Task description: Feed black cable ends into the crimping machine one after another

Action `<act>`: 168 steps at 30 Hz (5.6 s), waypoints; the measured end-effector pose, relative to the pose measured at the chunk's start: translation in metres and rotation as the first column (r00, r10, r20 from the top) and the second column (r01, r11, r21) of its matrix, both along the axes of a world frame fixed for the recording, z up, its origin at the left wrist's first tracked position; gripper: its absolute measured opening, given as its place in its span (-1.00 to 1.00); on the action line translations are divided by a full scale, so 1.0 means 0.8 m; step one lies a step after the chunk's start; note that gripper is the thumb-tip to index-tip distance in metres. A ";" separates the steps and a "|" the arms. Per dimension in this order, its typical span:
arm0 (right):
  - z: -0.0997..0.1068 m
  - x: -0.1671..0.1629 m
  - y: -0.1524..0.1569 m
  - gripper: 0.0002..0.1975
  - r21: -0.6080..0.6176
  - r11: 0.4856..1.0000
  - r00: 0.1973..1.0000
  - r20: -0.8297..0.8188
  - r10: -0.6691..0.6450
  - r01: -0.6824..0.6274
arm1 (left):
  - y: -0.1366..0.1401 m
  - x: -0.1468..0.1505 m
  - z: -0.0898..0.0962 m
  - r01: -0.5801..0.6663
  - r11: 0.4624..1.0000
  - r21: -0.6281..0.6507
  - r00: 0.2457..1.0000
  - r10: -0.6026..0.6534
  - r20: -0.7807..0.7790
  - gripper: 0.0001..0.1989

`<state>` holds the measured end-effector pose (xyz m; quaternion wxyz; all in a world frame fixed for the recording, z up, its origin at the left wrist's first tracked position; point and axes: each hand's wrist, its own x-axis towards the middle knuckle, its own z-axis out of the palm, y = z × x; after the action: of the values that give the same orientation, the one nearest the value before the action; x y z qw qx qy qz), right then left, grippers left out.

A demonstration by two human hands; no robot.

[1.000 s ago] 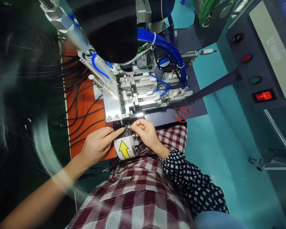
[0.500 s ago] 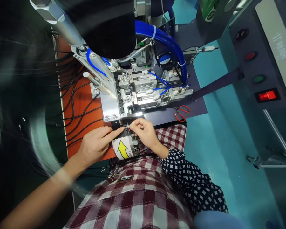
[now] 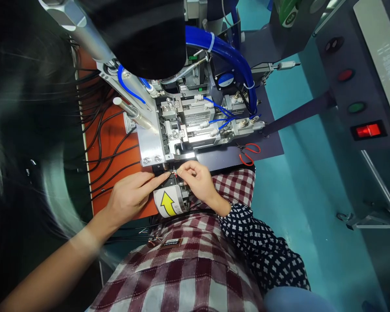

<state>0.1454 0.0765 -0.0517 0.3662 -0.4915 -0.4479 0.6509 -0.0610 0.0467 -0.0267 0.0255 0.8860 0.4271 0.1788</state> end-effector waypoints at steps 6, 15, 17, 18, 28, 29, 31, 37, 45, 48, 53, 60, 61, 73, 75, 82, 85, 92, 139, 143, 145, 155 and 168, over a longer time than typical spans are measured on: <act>-0.001 0.000 0.000 -0.83 -0.017 1.000 1.000 -0.010 0.006 -0.006 | 0.001 0.001 0.001 0.009 1.000 -0.001 1.000 -0.009 0.002 -0.68; -0.003 0.002 -0.001 -0.86 0.061 0.998 0.997 0.078 0.026 -0.031 | 0.001 0.001 0.002 0.012 1.000 -0.004 1.000 -0.012 -0.006 -0.68; -0.004 0.002 -0.002 -0.87 0.090 0.996 0.992 0.122 0.018 -0.029 | 0.001 0.001 0.002 0.010 1.000 -0.001 1.000 -0.010 -0.014 -0.68; -0.004 0.002 -0.002 -0.88 0.106 0.994 0.989 0.146 0.012 -0.028 | 0.001 0.001 0.002 0.009 1.000 -0.001 1.000 -0.009 -0.019 -0.68; 0.011 -0.001 -0.005 -0.88 0.287 0.952 0.906 0.421 -0.028 -0.104 | 0.001 0.002 0.001 0.012 1.000 0.003 0.999 -0.011 -0.035 -0.67; 0.014 -0.001 -0.005 -0.89 0.299 0.947 0.893 0.450 -0.033 -0.116 | 0.001 0.002 0.001 0.011 1.000 0.002 0.999 -0.011 -0.038 -0.67; 0.018 -0.001 -0.005 -0.89 0.317 0.939 0.869 0.493 -0.043 -0.133 | 0.001 0.002 0.001 0.012 1.000 0.001 0.999 -0.012 -0.041 -0.67; 0.007 0.000 -0.004 -0.91 0.153 0.984 0.937 0.349 0.031 -0.090 | 0.001 0.001 0.000 0.027 1.000 0.008 0.999 -0.027 -0.036 -0.67; -0.008 0.001 -0.001 -0.87 -0.018 0.998 0.998 0.045 0.054 -0.053 | 0.002 0.000 0.001 0.031 0.999 0.019 0.999 -0.031 -0.019 -0.68; -0.007 0.001 0.000 -0.87 -0.022 0.998 0.998 0.012 0.060 -0.060 | 0.003 0.000 0.001 0.037 0.999 0.036 0.999 -0.037 -0.013 -0.69; -0.011 0.004 0.003 -0.87 -0.015 0.995 0.995 0.006 0.097 -0.097 | 0.004 -0.001 -0.002 0.051 0.997 0.049 0.998 -0.050 -0.025 -0.69; -0.001 0.005 0.003 -0.93 0.240 0.958 0.958 0.275 0.087 -0.156 | 0.004 -0.001 0.002 0.059 0.996 0.071 0.995 -0.053 -0.081 -0.69; 0.003 0.005 0.001 -0.92 0.303 0.937 0.938 0.341 0.061 -0.171 | 0.004 0.000 0.003 0.057 0.995 0.077 0.994 -0.050 -0.095 -0.69; -0.017 0.013 -0.010 -0.84 0.076 0.997 0.986 0.167 0.002 -0.014 | 0.002 -0.001 -0.003 0.041 0.998 0.040 0.997 -0.038 -0.069 -0.68; -0.015 0.012 -0.010 -0.83 0.053 0.998 0.992 0.124 0.021 -0.028 | 0.002 -0.001 -0.004 0.038 0.999 0.037 0.997 -0.036 -0.068 -0.68; -0.009 0.001 -0.007 -0.87 0.077 0.997 0.989 0.145 0.010 -0.021 | 0.002 -0.002 -0.003 0.039 0.999 0.032 0.998 -0.037 -0.054 -0.68; -0.011 0.002 -0.004 -0.90 0.062 0.998 0.988 0.152 0.014 -0.024 | 0.003 -0.002 -0.003 0.041 0.998 0.036 0.998 -0.039 -0.055 -0.68; 0.005 0.006 -0.001 -0.90 0.181 0.982 0.963 0.271 -0.001 -0.050 | 0.004 0.001 -0.002 0.036 0.999 0.038 0.998 -0.034 -0.044 -0.69; 0.005 -0.008 -0.007 -0.87 0.358 0.934 0.925 0.358 -0.127 -0.011 | 0.004 -0.001 -0.005 0.045 0.998 0.037 0.998 -0.044 -0.037 -0.70; -0.005 -0.006 -0.002 -0.85 -0.024 0.999 0.989 0.146 -0.030 0.034 | 0.006 0.001 -0.002 0.038 0.999 0.014 0.999 -0.038 -0.009 -0.70; -0.009 -0.002 -0.001 -0.83 -0.125 0.991 0.995 0.097 -0.035 0.047 | 0.007 0.001 0.000 0.035 0.999 -0.002 0.999 -0.035 0.017 -0.69; 0.010 -0.006 -0.031 -0.87 0.241 0.971 0.914 0.391 -0.110 0.014 | 0.009 -0.002 -0.001 0.033 0.997 -0.071 0.995 -0.026 0.095 -0.70; -0.005 0.017 0.005 -0.85 0.036 0.990 0.975 0.182 0.131 -0.140 | 0.008 0.000 0.002 0.030 0.998 -0.049 0.998 -0.027 0.049 -0.69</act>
<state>0.1589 0.0803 -0.0553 0.2910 -0.5072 -0.5270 0.6166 -0.0608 0.0529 -0.0252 0.0605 0.8865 0.4179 0.1893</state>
